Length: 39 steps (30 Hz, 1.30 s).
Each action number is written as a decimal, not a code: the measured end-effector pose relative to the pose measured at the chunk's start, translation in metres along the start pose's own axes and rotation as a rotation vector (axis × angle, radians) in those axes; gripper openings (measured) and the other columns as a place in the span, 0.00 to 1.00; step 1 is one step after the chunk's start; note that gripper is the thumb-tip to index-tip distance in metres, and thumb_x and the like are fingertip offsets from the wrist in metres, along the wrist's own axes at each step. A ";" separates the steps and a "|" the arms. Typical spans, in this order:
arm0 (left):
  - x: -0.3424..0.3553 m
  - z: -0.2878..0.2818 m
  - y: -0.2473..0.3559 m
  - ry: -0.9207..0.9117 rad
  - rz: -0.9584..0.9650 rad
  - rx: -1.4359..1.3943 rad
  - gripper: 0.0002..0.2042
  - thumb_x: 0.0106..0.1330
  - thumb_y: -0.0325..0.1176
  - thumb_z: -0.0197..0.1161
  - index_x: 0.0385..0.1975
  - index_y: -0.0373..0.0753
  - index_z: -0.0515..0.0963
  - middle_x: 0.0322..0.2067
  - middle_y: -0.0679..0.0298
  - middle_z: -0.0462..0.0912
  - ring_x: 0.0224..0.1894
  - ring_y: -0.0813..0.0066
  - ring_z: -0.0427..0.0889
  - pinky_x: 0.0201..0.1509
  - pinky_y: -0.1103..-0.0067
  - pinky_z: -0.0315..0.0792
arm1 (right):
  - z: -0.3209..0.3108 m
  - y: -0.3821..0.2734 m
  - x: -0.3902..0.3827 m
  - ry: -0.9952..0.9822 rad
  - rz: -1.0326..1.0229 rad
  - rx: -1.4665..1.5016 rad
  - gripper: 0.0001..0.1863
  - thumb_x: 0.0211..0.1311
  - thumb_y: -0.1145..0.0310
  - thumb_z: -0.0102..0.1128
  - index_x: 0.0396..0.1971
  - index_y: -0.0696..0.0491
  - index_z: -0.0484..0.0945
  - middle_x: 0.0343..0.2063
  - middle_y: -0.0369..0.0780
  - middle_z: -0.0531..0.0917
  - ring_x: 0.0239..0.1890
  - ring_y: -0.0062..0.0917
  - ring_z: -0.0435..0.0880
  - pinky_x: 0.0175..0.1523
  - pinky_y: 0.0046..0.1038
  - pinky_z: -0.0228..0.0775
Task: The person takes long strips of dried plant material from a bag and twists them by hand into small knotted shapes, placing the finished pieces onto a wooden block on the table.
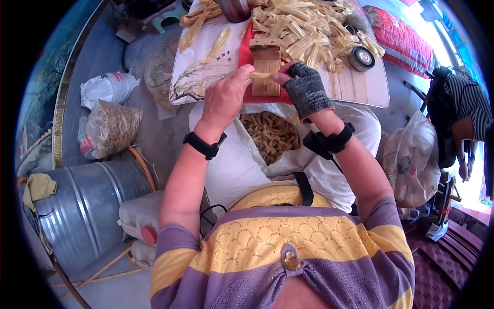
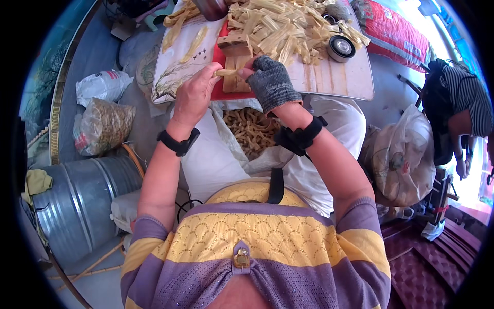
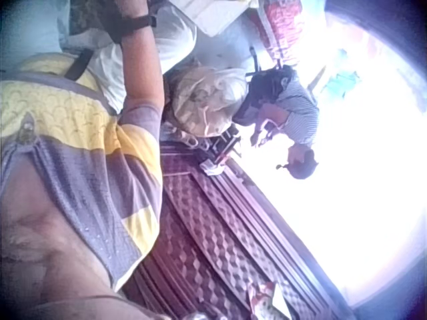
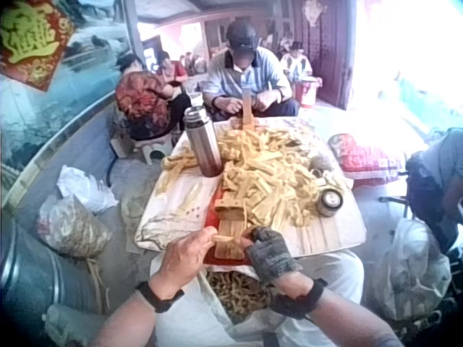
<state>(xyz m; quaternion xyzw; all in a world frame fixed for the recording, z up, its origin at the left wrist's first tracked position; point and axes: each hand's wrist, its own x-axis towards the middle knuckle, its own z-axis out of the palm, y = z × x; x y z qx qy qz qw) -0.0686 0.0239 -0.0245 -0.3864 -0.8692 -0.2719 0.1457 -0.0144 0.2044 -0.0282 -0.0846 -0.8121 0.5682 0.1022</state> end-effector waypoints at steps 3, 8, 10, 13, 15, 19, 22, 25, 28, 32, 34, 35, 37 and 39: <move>0.006 0.000 -0.002 -0.073 -0.135 -0.099 0.10 0.63 0.33 0.54 0.43 0.43 0.71 0.24 0.63 0.75 0.24 0.71 0.76 0.29 0.78 0.70 | 0.001 0.002 0.008 0.063 -0.101 -0.033 0.13 0.49 0.63 0.60 0.27 0.59 0.76 0.19 0.45 0.77 0.25 0.32 0.78 0.34 0.28 0.68; 0.014 0.016 -0.021 -0.201 -0.401 -0.689 0.09 0.62 0.31 0.52 0.41 0.42 0.71 0.25 0.55 0.77 0.28 0.58 0.77 0.28 0.76 0.68 | 0.007 0.008 0.021 0.121 -0.146 -0.111 0.13 0.50 0.62 0.58 0.27 0.58 0.77 0.23 0.48 0.78 0.29 0.39 0.78 0.36 0.32 0.69; 0.014 0.019 -0.014 -0.198 -0.362 -0.344 0.08 0.62 0.31 0.52 0.40 0.40 0.72 0.24 0.58 0.77 0.27 0.60 0.76 0.30 0.76 0.68 | 0.014 0.013 0.023 0.050 0.026 -0.310 0.12 0.51 0.62 0.56 0.26 0.56 0.76 0.27 0.50 0.78 0.33 0.44 0.77 0.39 0.36 0.68; 0.006 0.008 -0.004 -0.222 -0.395 -0.083 0.09 0.61 0.31 0.53 0.39 0.38 0.73 0.25 0.61 0.76 0.27 0.63 0.76 0.33 0.75 0.68 | 0.006 0.019 0.013 0.035 0.021 -0.383 0.13 0.51 0.60 0.55 0.28 0.56 0.76 0.28 0.51 0.78 0.35 0.46 0.76 0.40 0.39 0.67; -0.005 0.001 -0.002 -0.254 -0.474 -0.168 0.09 0.60 0.31 0.54 0.38 0.37 0.73 0.27 0.62 0.76 0.29 0.64 0.76 0.35 0.75 0.68 | 0.003 0.022 0.007 0.035 0.061 -0.234 0.12 0.51 0.61 0.55 0.30 0.55 0.76 0.28 0.51 0.78 0.34 0.46 0.77 0.40 0.39 0.67; -0.038 -0.005 0.017 -0.084 -0.227 -0.249 0.10 0.59 0.31 0.55 0.39 0.37 0.74 0.34 0.60 0.76 0.36 0.65 0.76 0.40 0.76 0.68 | 0.004 0.011 -0.031 -0.007 -0.286 -0.377 0.09 0.53 0.65 0.53 0.31 0.53 0.76 0.26 0.47 0.78 0.33 0.42 0.77 0.38 0.37 0.67; -0.063 -0.002 0.020 -0.102 -0.201 -0.249 0.10 0.61 0.34 0.54 0.40 0.39 0.74 0.38 0.62 0.75 0.39 0.69 0.75 0.42 0.78 0.68 | 0.009 -0.017 -0.059 -0.029 -0.412 -0.297 0.09 0.52 0.64 0.54 0.30 0.52 0.76 0.24 0.44 0.77 0.32 0.40 0.76 0.38 0.36 0.67; -0.077 -0.001 0.036 -0.531 -0.826 -1.268 0.12 0.62 0.39 0.54 0.38 0.39 0.75 0.34 0.64 0.77 0.33 0.73 0.76 0.43 0.80 0.68 | 0.018 -0.020 -0.077 -0.113 -0.483 -0.306 0.10 0.51 0.62 0.57 0.29 0.52 0.77 0.25 0.42 0.76 0.32 0.37 0.75 0.38 0.34 0.66; -0.075 0.001 0.034 -0.427 -0.988 -2.105 0.16 0.64 0.42 0.52 0.38 0.32 0.72 0.31 0.65 0.77 0.34 0.78 0.77 0.39 0.82 0.70 | 0.028 -0.020 -0.094 -0.216 -0.402 -0.153 0.10 0.51 0.63 0.57 0.30 0.53 0.76 0.31 0.43 0.76 0.33 0.36 0.75 0.38 0.32 0.66; -0.058 -0.014 0.054 -0.208 -1.016 -1.755 0.14 0.64 0.37 0.52 0.41 0.32 0.69 0.33 0.65 0.75 0.32 0.79 0.75 0.38 0.83 0.70 | 0.035 -0.012 -0.095 -0.232 -0.545 0.052 0.10 0.54 0.64 0.55 0.33 0.55 0.76 0.26 0.43 0.76 0.32 0.34 0.76 0.36 0.31 0.67; -0.058 -0.012 0.069 -0.167 -0.919 -1.632 0.12 0.63 0.34 0.51 0.41 0.33 0.69 0.34 0.66 0.74 0.31 0.81 0.73 0.35 0.84 0.69 | 0.035 -0.026 -0.086 -0.109 -0.370 0.180 0.11 0.56 0.62 0.54 0.34 0.53 0.76 0.22 0.43 0.75 0.30 0.35 0.77 0.35 0.31 0.67; -0.060 -0.011 0.072 -0.192 -0.916 -1.628 0.10 0.63 0.33 0.50 0.40 0.34 0.70 0.32 0.66 0.74 0.31 0.82 0.73 0.34 0.85 0.68 | 0.026 -0.042 -0.083 -0.274 0.078 0.370 0.11 0.59 0.61 0.51 0.32 0.54 0.74 0.21 0.44 0.75 0.27 0.35 0.77 0.32 0.31 0.66; -0.069 -0.003 0.063 -0.405 -0.982 -1.501 0.08 0.63 0.31 0.47 0.35 0.36 0.73 0.28 0.68 0.74 0.32 0.82 0.72 0.31 0.86 0.66 | 0.027 -0.037 -0.076 -0.169 -0.106 0.217 0.11 0.60 0.63 0.52 0.32 0.56 0.74 0.21 0.41 0.76 0.24 0.28 0.75 0.32 0.27 0.67; -0.072 -0.004 0.060 -0.488 -0.825 -1.251 0.09 0.64 0.31 0.48 0.37 0.37 0.73 0.31 0.67 0.75 0.32 0.81 0.73 0.33 0.83 0.67 | 0.027 -0.032 -0.072 -0.081 -0.286 -0.005 0.11 0.61 0.64 0.51 0.31 0.57 0.74 0.22 0.39 0.77 0.25 0.20 0.74 0.33 0.23 0.68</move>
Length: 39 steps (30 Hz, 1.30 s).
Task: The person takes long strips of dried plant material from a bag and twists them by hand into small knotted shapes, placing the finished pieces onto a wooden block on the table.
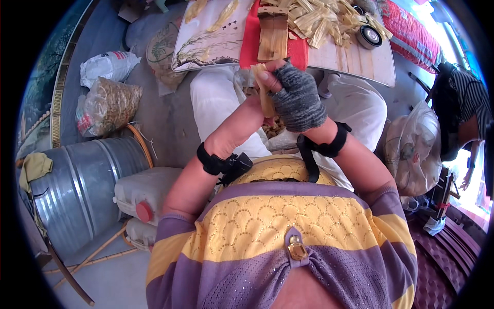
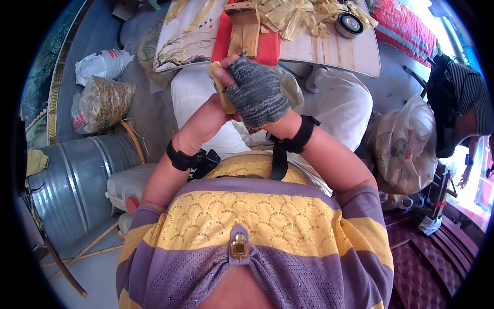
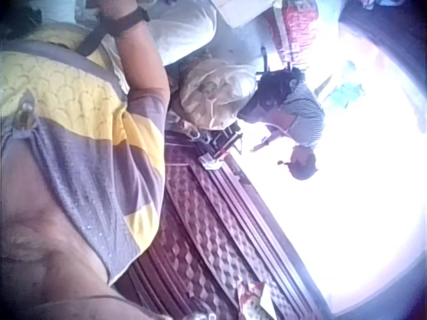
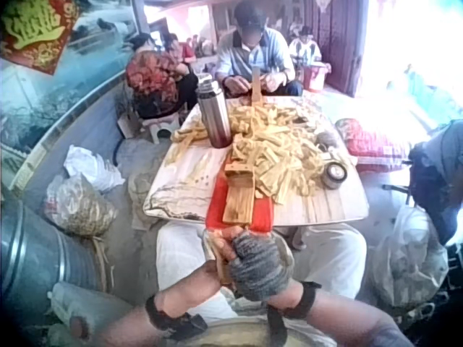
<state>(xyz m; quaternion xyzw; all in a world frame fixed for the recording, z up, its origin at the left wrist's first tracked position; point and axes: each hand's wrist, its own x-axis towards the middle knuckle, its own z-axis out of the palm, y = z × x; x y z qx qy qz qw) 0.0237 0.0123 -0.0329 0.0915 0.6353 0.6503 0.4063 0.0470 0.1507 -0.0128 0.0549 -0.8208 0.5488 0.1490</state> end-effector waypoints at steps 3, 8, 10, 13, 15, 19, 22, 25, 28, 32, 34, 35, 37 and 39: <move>-0.004 0.008 0.008 0.124 0.330 0.434 0.07 0.62 0.27 0.49 0.31 0.37 0.76 0.32 0.65 0.76 0.31 0.78 0.72 0.34 0.82 0.66 | 0.003 0.011 -0.003 0.032 0.182 0.201 0.11 0.61 0.63 0.51 0.33 0.57 0.74 0.22 0.39 0.76 0.26 0.20 0.74 0.34 0.22 0.67; 0.002 -0.003 0.014 0.656 0.974 0.894 0.15 0.53 0.15 0.46 0.38 0.35 0.73 0.36 0.58 0.74 0.34 0.68 0.75 0.38 0.79 0.68 | -0.001 0.008 0.003 -0.273 0.681 0.815 0.15 0.60 0.59 0.51 0.25 0.57 0.72 0.20 0.32 0.73 0.19 0.15 0.70 0.24 0.17 0.61; 0.004 -0.005 0.014 0.606 1.032 0.865 0.16 0.50 0.13 0.45 0.38 0.34 0.72 0.36 0.58 0.75 0.36 0.66 0.76 0.41 0.78 0.69 | -0.003 0.000 0.000 -0.285 0.616 0.731 0.16 0.59 0.58 0.51 0.25 0.58 0.72 0.19 0.32 0.72 0.18 0.14 0.69 0.23 0.18 0.60; 0.000 -0.003 0.021 0.501 0.949 0.849 0.15 0.50 0.15 0.47 0.37 0.36 0.71 0.33 0.56 0.75 0.37 0.56 0.75 0.40 0.74 0.70 | -0.004 -0.006 -0.004 -0.179 0.381 0.466 0.18 0.56 0.55 0.54 0.25 0.58 0.73 0.17 0.35 0.73 0.18 0.21 0.72 0.23 0.21 0.61; 0.001 -0.004 0.014 0.503 0.922 0.751 0.12 0.55 0.16 0.46 0.36 0.35 0.71 0.33 0.58 0.77 0.35 0.63 0.77 0.39 0.75 0.71 | -0.004 0.002 -0.007 -0.021 -0.235 -0.071 0.16 0.56 0.55 0.55 0.28 0.56 0.75 0.16 0.41 0.76 0.19 0.32 0.74 0.28 0.31 0.65; -0.003 -0.005 0.015 0.130 0.461 -0.113 0.07 0.65 0.22 0.45 0.39 0.33 0.69 0.33 0.64 0.78 0.35 0.81 0.76 0.36 0.82 0.70 | -0.014 -0.003 -0.006 -0.102 -0.201 -0.314 0.14 0.55 0.58 0.56 0.31 0.55 0.76 0.19 0.43 0.77 0.25 0.35 0.77 0.35 0.32 0.68; -0.009 -0.001 0.024 0.075 0.400 -0.339 0.07 0.65 0.24 0.47 0.41 0.33 0.68 0.31 0.65 0.78 0.32 0.81 0.76 0.35 0.85 0.70 | -0.015 0.003 -0.005 -0.028 -0.001 0.013 0.17 0.56 0.55 0.54 0.30 0.56 0.77 0.21 0.42 0.79 0.26 0.31 0.79 0.36 0.30 0.69; -0.006 -0.008 0.018 0.214 0.438 -0.082 0.07 0.65 0.26 0.49 0.39 0.32 0.70 0.30 0.65 0.78 0.32 0.83 0.76 0.36 0.86 0.69 | -0.015 0.003 0.000 -0.191 0.090 0.270 0.19 0.56 0.54 0.53 0.29 0.57 0.78 0.21 0.41 0.79 0.24 0.28 0.79 0.32 0.27 0.69; -0.006 -0.015 0.011 0.356 0.570 0.389 0.08 0.65 0.29 0.49 0.37 0.31 0.72 0.29 0.65 0.78 0.32 0.85 0.74 0.37 0.86 0.68 | -0.014 -0.001 -0.001 -0.294 0.180 0.240 0.20 0.56 0.54 0.54 0.27 0.59 0.78 0.17 0.40 0.78 0.21 0.20 0.76 0.30 0.22 0.67; -0.007 -0.005 0.015 0.449 0.525 0.282 0.08 0.64 0.28 0.53 0.37 0.30 0.73 0.28 0.65 0.78 0.29 0.85 0.74 0.35 0.87 0.68 | -0.010 -0.002 -0.001 -0.259 0.374 0.451 0.19 0.56 0.55 0.56 0.29 0.60 0.78 0.16 0.36 0.76 0.20 0.14 0.72 0.29 0.19 0.65; -0.012 0.009 0.022 0.413 0.513 0.083 0.05 0.61 0.25 0.56 0.34 0.31 0.74 0.26 0.65 0.79 0.27 0.84 0.76 0.31 0.87 0.70 | -0.006 0.002 -0.002 -0.112 0.389 0.450 0.17 0.57 0.56 0.57 0.30 0.58 0.78 0.16 0.32 0.74 0.19 0.13 0.68 0.25 0.17 0.60; -0.010 0.009 0.020 0.413 0.513 0.082 0.05 0.61 0.25 0.56 0.34 0.31 0.74 0.26 0.65 0.79 0.27 0.84 0.76 0.31 0.87 0.70 | -0.007 0.002 -0.002 -0.113 0.389 0.450 0.17 0.57 0.56 0.57 0.30 0.58 0.78 0.16 0.32 0.74 0.19 0.13 0.68 0.25 0.17 0.60; -0.006 0.006 0.016 0.457 0.614 0.191 0.03 0.61 0.25 0.56 0.31 0.32 0.73 0.23 0.67 0.78 0.25 0.84 0.77 0.28 0.86 0.70 | -0.010 -0.007 -0.001 -0.112 0.480 0.446 0.20 0.57 0.54 0.55 0.29 0.60 0.77 0.21 0.36 0.79 0.21 0.17 0.74 0.31 0.20 0.67; -0.003 -0.005 0.021 0.480 0.636 0.238 0.03 0.61 0.25 0.56 0.29 0.32 0.73 0.22 0.67 0.78 0.24 0.84 0.76 0.28 0.87 0.70 | -0.017 0.023 0.001 -0.095 0.424 0.399 0.19 0.58 0.54 0.54 0.29 0.59 0.76 0.21 0.35 0.78 0.21 0.17 0.74 0.30 0.20 0.67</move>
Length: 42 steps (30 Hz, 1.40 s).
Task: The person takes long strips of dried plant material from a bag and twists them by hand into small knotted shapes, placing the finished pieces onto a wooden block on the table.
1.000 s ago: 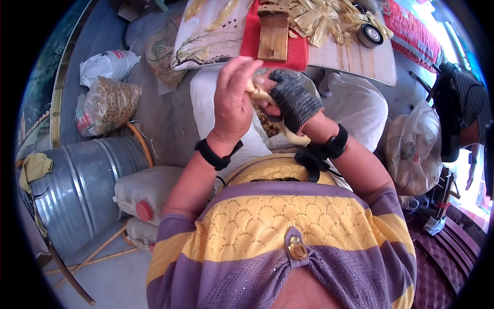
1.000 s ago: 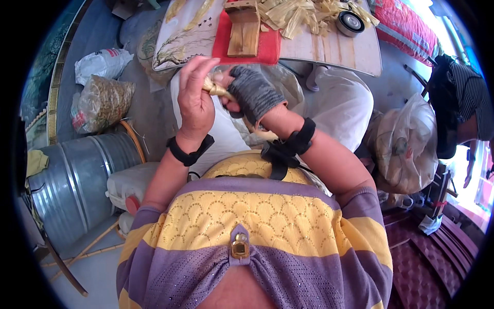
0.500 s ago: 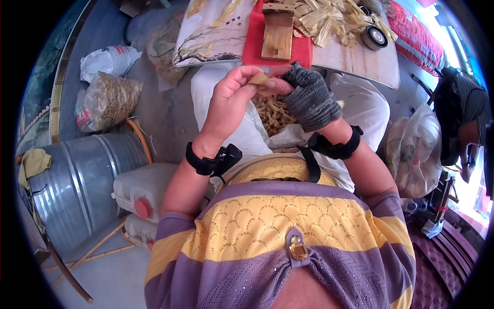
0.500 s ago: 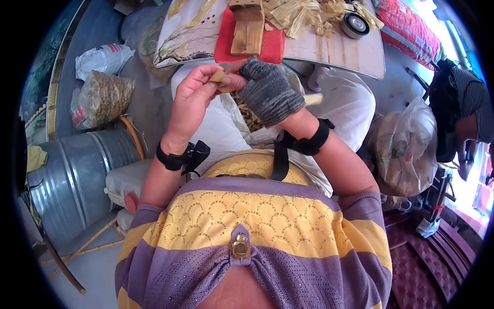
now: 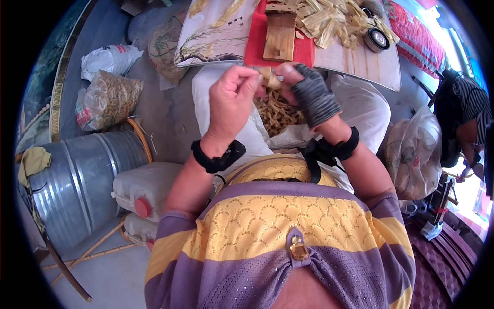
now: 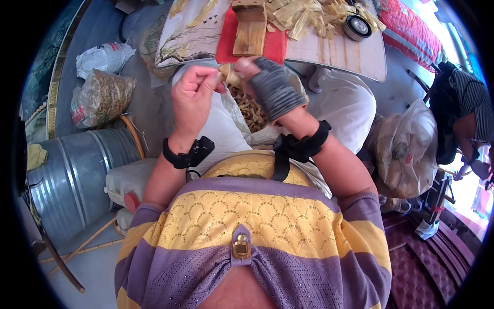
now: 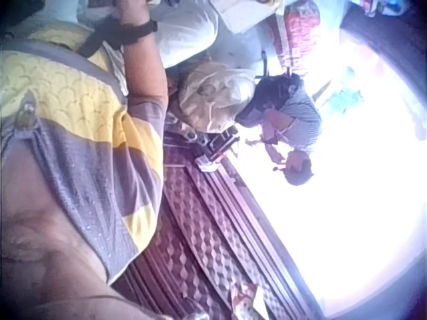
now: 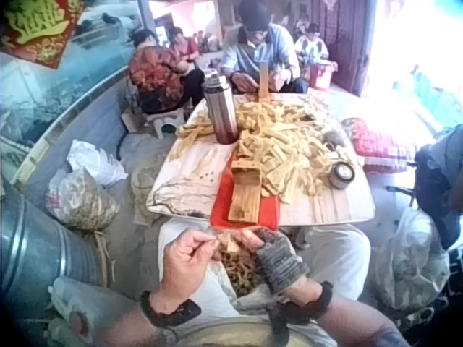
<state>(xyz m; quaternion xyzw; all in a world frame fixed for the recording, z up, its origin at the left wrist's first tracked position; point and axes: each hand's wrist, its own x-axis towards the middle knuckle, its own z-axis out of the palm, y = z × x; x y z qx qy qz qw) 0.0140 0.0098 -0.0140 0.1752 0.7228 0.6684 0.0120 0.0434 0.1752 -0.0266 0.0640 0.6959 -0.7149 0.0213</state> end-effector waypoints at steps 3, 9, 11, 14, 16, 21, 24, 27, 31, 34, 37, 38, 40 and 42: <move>0.008 -0.015 0.007 -0.001 0.056 0.095 0.02 0.61 0.24 0.56 0.28 0.33 0.73 0.20 0.68 0.77 0.22 0.85 0.75 0.28 0.88 0.69 | -0.019 -0.007 0.000 -0.035 0.076 0.186 0.16 0.59 0.57 0.54 0.27 0.57 0.74 0.20 0.33 0.74 0.20 0.17 0.72 0.27 0.20 0.65; 0.014 -0.022 0.005 -0.058 0.172 0.332 0.09 0.57 0.24 0.61 0.37 0.33 0.74 0.30 0.63 0.79 0.33 0.79 0.78 0.38 0.85 0.71 | -0.011 -0.012 -0.003 -0.007 0.125 0.139 0.11 0.53 0.63 0.57 0.26 0.56 0.74 0.17 0.36 0.73 0.20 0.18 0.71 0.26 0.23 0.64; 0.009 -0.008 0.011 -0.148 0.357 0.523 0.16 0.51 0.23 0.62 0.41 0.35 0.72 0.33 0.60 0.78 0.35 0.65 0.77 0.39 0.77 0.72 | -0.005 -0.005 -0.005 -0.035 0.011 0.006 0.10 0.52 0.64 0.57 0.26 0.57 0.74 0.18 0.37 0.74 0.20 0.20 0.71 0.28 0.25 0.65; -0.003 0.002 0.004 -0.375 0.289 0.553 0.15 0.46 0.21 0.61 0.37 0.36 0.71 0.38 0.59 0.76 0.37 0.58 0.76 0.37 0.72 0.72 | 0.006 -0.002 -0.008 -0.111 -0.086 -0.076 0.11 0.51 0.65 0.59 0.24 0.58 0.75 0.19 0.40 0.75 0.22 0.26 0.73 0.30 0.26 0.66; 0.001 0.001 0.001 -0.368 0.339 0.672 0.10 0.46 0.21 0.59 0.29 0.37 0.70 0.33 0.62 0.74 0.34 0.58 0.75 0.33 0.70 0.71 | 0.006 0.000 -0.008 -0.139 -0.163 -0.266 0.12 0.51 0.64 0.59 0.25 0.59 0.75 0.20 0.39 0.76 0.24 0.23 0.74 0.32 0.26 0.66; 0.013 -0.023 -0.012 -0.374 0.647 0.913 0.05 0.49 0.26 0.56 0.26 0.41 0.70 0.24 0.64 0.68 0.28 0.66 0.73 0.29 0.74 0.67 | 0.013 0.004 -0.013 -0.261 -0.068 -0.171 0.14 0.50 0.62 0.60 0.28 0.59 0.75 0.21 0.44 0.76 0.25 0.29 0.74 0.34 0.27 0.66; 0.032 -0.041 -0.029 -0.312 0.884 1.024 0.06 0.48 0.31 0.57 0.26 0.44 0.71 0.25 0.66 0.69 0.28 0.69 0.72 0.29 0.76 0.66 | 0.012 0.000 -0.011 -0.242 -0.124 -0.244 0.13 0.49 0.63 0.60 0.28 0.58 0.75 0.22 0.46 0.75 0.24 0.32 0.74 0.32 0.28 0.66; 0.050 -0.050 -0.038 -0.301 0.955 0.969 0.06 0.50 0.31 0.59 0.27 0.43 0.71 0.24 0.66 0.72 0.28 0.68 0.74 0.29 0.76 0.67 | 0.022 0.000 -0.013 -0.185 -0.271 -0.296 0.12 0.49 0.63 0.59 0.27 0.57 0.75 0.21 0.47 0.75 0.23 0.37 0.74 0.30 0.30 0.66; 0.056 -0.036 -0.046 -0.257 0.707 0.874 0.06 0.60 0.30 0.55 0.33 0.36 0.72 0.24 0.63 0.74 0.21 0.70 0.73 0.24 0.82 0.68 | 0.014 -0.012 -0.001 -0.025 -0.240 -0.372 0.12 0.50 0.62 0.59 0.26 0.57 0.76 0.20 0.46 0.76 0.24 0.40 0.76 0.32 0.34 0.66; 0.054 -0.015 -0.034 -0.374 -0.131 0.102 0.08 0.64 0.32 0.52 0.38 0.37 0.71 0.23 0.70 0.72 0.20 0.82 0.69 0.25 0.87 0.65 | -0.008 -0.009 0.022 0.099 -0.186 -0.527 0.14 0.51 0.60 0.58 0.26 0.57 0.76 0.21 0.48 0.76 0.25 0.39 0.76 0.33 0.33 0.67; 0.063 -0.012 -0.037 -0.387 -0.209 -0.135 0.10 0.67 0.34 0.49 0.43 0.38 0.70 0.21 0.75 0.66 0.20 0.89 0.64 0.24 0.90 0.62 | -0.020 -0.009 0.035 0.155 -0.129 -0.526 0.15 0.51 0.59 0.58 0.26 0.58 0.77 0.20 0.49 0.77 0.25 0.38 0.77 0.33 0.32 0.67; 0.066 -0.011 -0.037 -0.370 -0.237 -0.172 0.10 0.67 0.34 0.49 0.43 0.38 0.70 0.20 0.75 0.65 0.19 0.89 0.63 0.24 0.90 0.62 | -0.022 -0.011 0.038 0.181 -0.090 -0.547 0.15 0.51 0.60 0.58 0.26 0.59 0.77 0.19 0.49 0.77 0.25 0.37 0.77 0.32 0.32 0.67; 0.072 -0.010 -0.037 -0.374 -0.216 -0.098 0.10 0.66 0.34 0.50 0.42 0.38 0.70 0.19 0.76 0.63 0.19 0.91 0.61 0.23 0.90 0.59 | -0.025 -0.007 0.045 0.190 -0.159 -0.576 0.15 0.52 0.60 0.57 0.26 0.59 0.77 0.18 0.49 0.77 0.24 0.37 0.77 0.32 0.32 0.68; 0.078 -0.007 -0.035 -0.317 -0.088 0.191 0.10 0.66 0.35 0.52 0.41 0.38 0.72 0.18 0.78 0.62 0.19 0.92 0.59 0.22 0.90 0.56 | -0.026 -0.004 0.052 0.215 -0.184 -0.562 0.15 0.53 0.59 0.55 0.26 0.58 0.77 0.17 0.48 0.76 0.23 0.37 0.77 0.31 0.32 0.68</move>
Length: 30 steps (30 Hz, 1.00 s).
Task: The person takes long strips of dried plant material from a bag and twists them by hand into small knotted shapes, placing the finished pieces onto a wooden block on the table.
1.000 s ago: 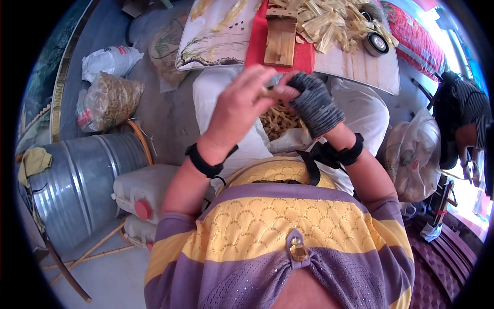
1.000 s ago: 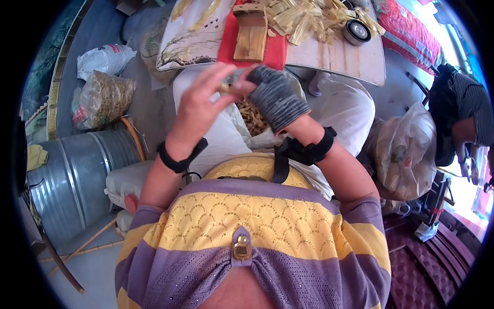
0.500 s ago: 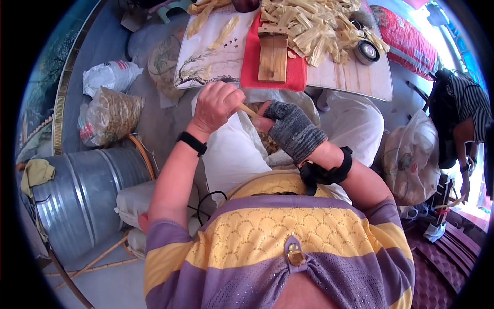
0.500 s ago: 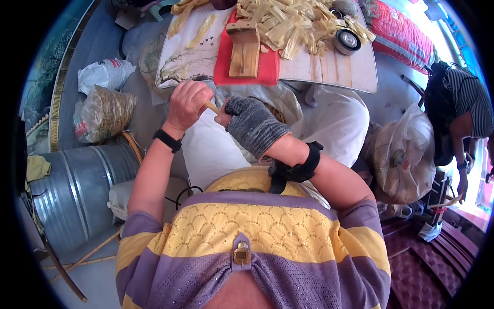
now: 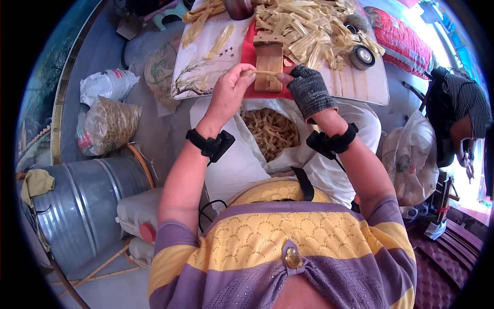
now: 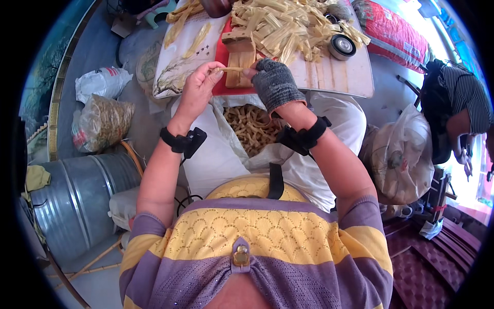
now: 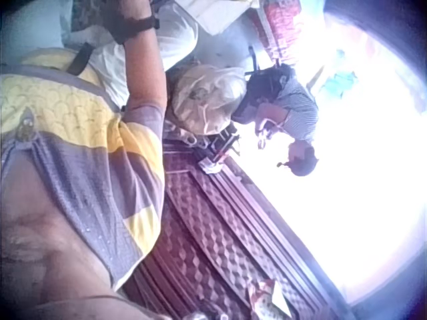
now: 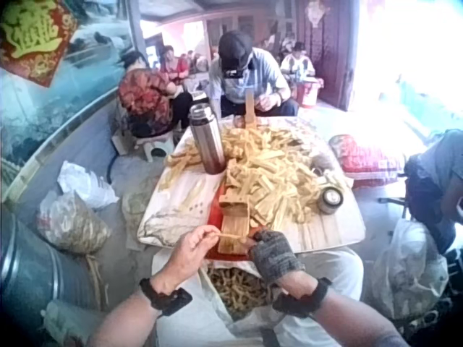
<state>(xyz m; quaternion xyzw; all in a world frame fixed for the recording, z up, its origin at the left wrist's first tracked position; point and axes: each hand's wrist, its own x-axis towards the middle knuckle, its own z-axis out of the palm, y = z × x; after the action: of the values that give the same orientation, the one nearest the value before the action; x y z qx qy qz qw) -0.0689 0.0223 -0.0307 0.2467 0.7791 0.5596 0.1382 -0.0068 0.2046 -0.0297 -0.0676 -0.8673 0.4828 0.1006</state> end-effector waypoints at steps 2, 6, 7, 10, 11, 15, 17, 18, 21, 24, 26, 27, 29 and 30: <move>0.007 0.001 -0.002 0.029 0.049 0.023 0.10 0.65 0.36 0.52 0.40 0.38 0.72 0.18 0.78 0.62 0.20 0.92 0.59 0.22 0.90 0.55 | -0.003 0.000 0.007 -0.004 -0.027 -0.037 0.16 0.53 0.58 0.54 0.25 0.58 0.77 0.17 0.48 0.76 0.25 0.38 0.78 0.32 0.33 0.68; 0.021 -0.002 -0.004 0.073 0.091 0.078 0.10 0.64 0.36 0.54 0.36 0.36 0.74 0.18 0.77 0.65 0.21 0.92 0.60 0.23 0.89 0.57 | -0.004 -0.002 0.018 0.073 -0.268 -0.202 0.15 0.53 0.58 0.53 0.25 0.57 0.77 0.21 0.48 0.77 0.30 0.39 0.78 0.36 0.34 0.68; 0.024 -0.002 -0.006 0.074 0.093 0.079 0.10 0.64 0.36 0.54 0.36 0.36 0.74 0.18 0.77 0.65 0.21 0.92 0.60 0.23 0.89 0.57 | -0.004 -0.004 0.021 0.023 -0.227 -0.243 0.14 0.53 0.59 0.53 0.24 0.56 0.77 0.26 0.48 0.77 0.33 0.41 0.77 0.39 0.36 0.68; 0.032 0.004 -0.006 0.081 0.010 0.249 0.10 0.62 0.36 0.54 0.34 0.35 0.75 0.19 0.70 0.73 0.21 0.83 0.69 0.26 0.84 0.63 | 0.010 0.015 0.030 0.057 -0.041 -0.230 0.13 0.54 0.60 0.52 0.25 0.55 0.77 0.28 0.49 0.78 0.33 0.43 0.76 0.40 0.38 0.68; 0.033 0.011 -0.003 0.109 -0.015 0.437 0.10 0.60 0.37 0.53 0.32 0.37 0.75 0.22 0.62 0.76 0.26 0.71 0.73 0.30 0.77 0.66 | 0.011 0.026 0.028 0.019 -0.172 -0.315 0.13 0.54 0.60 0.50 0.26 0.55 0.76 0.28 0.50 0.78 0.35 0.44 0.76 0.41 0.39 0.67; 0.011 0.010 0.005 0.108 -0.092 0.604 0.11 0.58 0.38 0.52 0.33 0.38 0.75 0.26 0.54 0.78 0.32 0.57 0.77 0.36 0.70 0.69 | 0.005 0.009 0.009 -0.010 0.065 -0.368 0.14 0.54 0.58 0.49 0.26 0.54 0.76 0.27 0.50 0.78 0.34 0.43 0.77 0.40 0.40 0.67; -0.007 0.005 0.002 0.080 -0.030 0.450 0.10 0.58 0.35 0.55 0.36 0.38 0.76 0.26 0.57 0.79 0.31 0.62 0.78 0.39 0.75 0.69 | 0.003 0.008 -0.005 0.026 0.042 -0.356 0.13 0.54 0.59 0.50 0.26 0.54 0.75 0.27 0.49 0.78 0.34 0.43 0.77 0.40 0.39 0.67; -0.017 0.005 0.000 0.080 -0.036 0.450 0.10 0.58 0.35 0.55 0.36 0.38 0.76 0.26 0.57 0.79 0.31 0.62 0.78 0.39 0.75 0.69 | 0.003 0.004 -0.012 0.058 0.012 -0.341 0.13 0.53 0.59 0.51 0.26 0.54 0.75 0.27 0.49 0.79 0.34 0.43 0.77 0.39 0.39 0.67; -0.044 0.004 -0.005 0.174 0.205 0.508 0.10 0.58 0.32 0.57 0.39 0.38 0.76 0.36 0.59 0.78 0.38 0.68 0.76 0.44 0.79 0.67 | 0.006 -0.011 -0.033 0.165 -0.280 -0.253 0.06 0.52 0.65 0.55 0.27 0.51 0.75 0.23 0.44 0.77 0.30 0.39 0.77 0.35 0.36 0.67; -0.066 0.022 0.000 -0.286 -0.439 -0.450 0.13 0.63 0.39 0.50 0.36 0.37 0.75 0.35 0.67 0.75 0.34 0.81 0.73 0.39 0.83 0.67 | 0.015 -0.024 -0.059 0.046 -0.438 -0.014 0.06 0.49 0.70 0.59 0.30 0.50 0.75 0.25 0.40 0.74 0.28 0.35 0.75 0.33 0.30 0.67; -0.083 0.039 -0.015 -0.226 -0.414 -0.799 0.12 0.63 0.39 0.47 0.37 0.38 0.73 0.31 0.66 0.77 0.33 0.79 0.74 0.36 0.82 0.69 | 0.027 -0.031 -0.072 0.008 -0.621 -0.071 0.09 0.52 0.68 0.56 0.34 0.53 0.73 0.28 0.43 0.74 0.34 0.38 0.74 0.37 0.34 0.66; -0.079 0.039 -0.008 -0.216 -0.398 -0.829 0.12 0.64 0.39 0.46 0.36 0.38 0.73 0.31 0.66 0.77 0.33 0.79 0.74 0.37 0.81 0.69 | 0.029 -0.030 -0.076 0.008 -0.613 -0.073 0.09 0.52 0.68 0.56 0.34 0.53 0.73 0.28 0.43 0.74 0.34 0.38 0.74 0.37 0.34 0.66; -0.073 0.034 0.007 -0.204 -0.384 -0.865 0.12 0.64 0.39 0.46 0.35 0.38 0.73 0.32 0.65 0.77 0.34 0.78 0.74 0.38 0.80 0.68 | 0.033 -0.028 -0.082 -0.073 -0.534 0.167 0.09 0.53 0.68 0.55 0.33 0.54 0.73 0.29 0.44 0.75 0.34 0.38 0.75 0.39 0.34 0.67; -0.071 0.026 0.011 -0.175 -0.453 -0.933 0.12 0.64 0.38 0.46 0.36 0.38 0.73 0.31 0.65 0.77 0.35 0.78 0.74 0.38 0.81 0.68 | 0.034 -0.030 -0.084 -0.075 -0.535 0.168 0.09 0.53 0.68 0.55 0.33 0.54 0.73 0.29 0.44 0.75 0.34 0.38 0.75 0.39 0.34 0.67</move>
<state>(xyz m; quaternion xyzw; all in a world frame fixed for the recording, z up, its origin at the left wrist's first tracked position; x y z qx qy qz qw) 0.0060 0.0075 -0.0338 0.0302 0.4664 0.7804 0.4153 0.0658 0.1431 -0.0312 0.1900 -0.8143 0.5115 0.1976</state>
